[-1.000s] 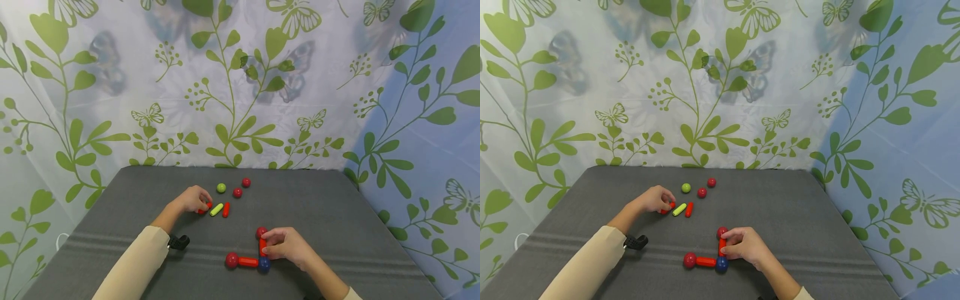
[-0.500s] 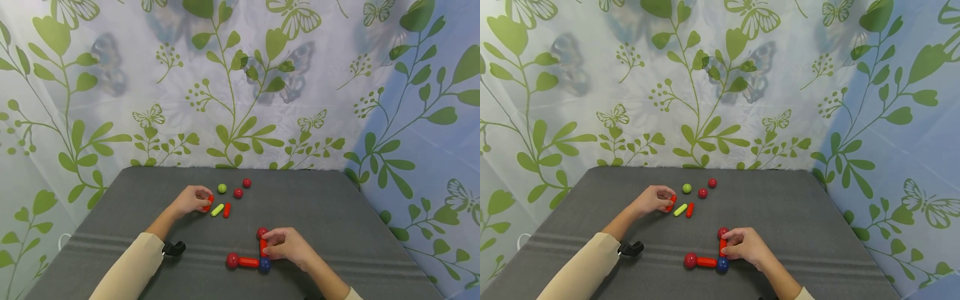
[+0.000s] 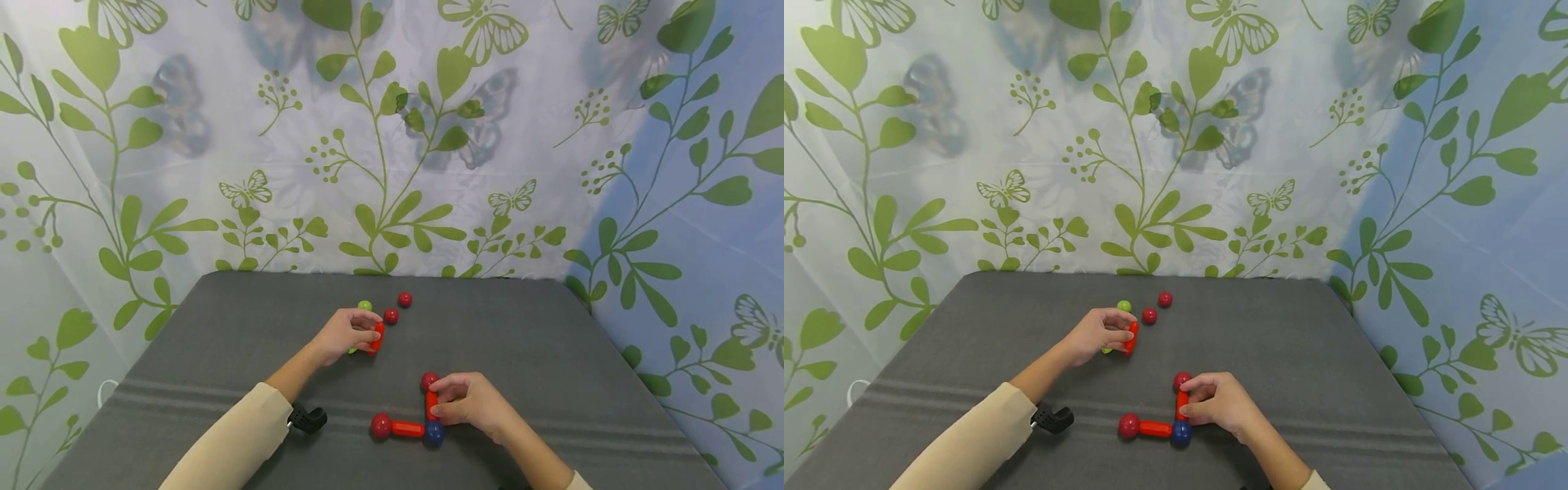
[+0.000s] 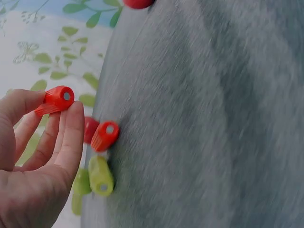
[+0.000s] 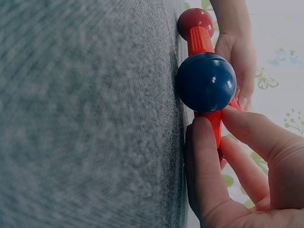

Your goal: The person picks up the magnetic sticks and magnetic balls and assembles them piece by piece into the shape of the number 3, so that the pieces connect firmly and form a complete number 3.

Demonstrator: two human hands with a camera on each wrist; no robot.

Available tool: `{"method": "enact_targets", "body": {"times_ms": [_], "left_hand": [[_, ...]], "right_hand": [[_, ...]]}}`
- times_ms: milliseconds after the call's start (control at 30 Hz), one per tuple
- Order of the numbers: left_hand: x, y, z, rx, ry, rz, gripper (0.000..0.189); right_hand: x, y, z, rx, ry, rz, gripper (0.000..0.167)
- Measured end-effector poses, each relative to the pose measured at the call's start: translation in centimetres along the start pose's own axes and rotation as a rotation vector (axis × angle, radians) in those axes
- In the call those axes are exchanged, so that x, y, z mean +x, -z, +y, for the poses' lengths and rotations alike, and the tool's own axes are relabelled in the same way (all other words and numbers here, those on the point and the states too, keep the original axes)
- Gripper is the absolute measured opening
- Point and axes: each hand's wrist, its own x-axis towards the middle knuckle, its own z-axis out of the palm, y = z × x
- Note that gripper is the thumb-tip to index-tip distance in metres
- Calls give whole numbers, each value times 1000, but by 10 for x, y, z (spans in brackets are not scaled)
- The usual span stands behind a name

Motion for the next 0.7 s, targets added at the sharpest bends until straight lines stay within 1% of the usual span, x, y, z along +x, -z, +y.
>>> {"method": "enact_targets", "body": {"times_ms": [167,400,533,700], "left_hand": [[2,-17,2,-50,4,-20,34],[5,-41,3,-105,38,-90,42],[9,-53,3,-149,71,-108,45],[12,-65,8,-179,130,-104,47]], "right_hand": [[0,1,1,2,16,-9,45],[0,2,2,3,32,-25,45],[0,2,1,0,34,-28,45],[0,2,1,3,37,-31,45]]}}
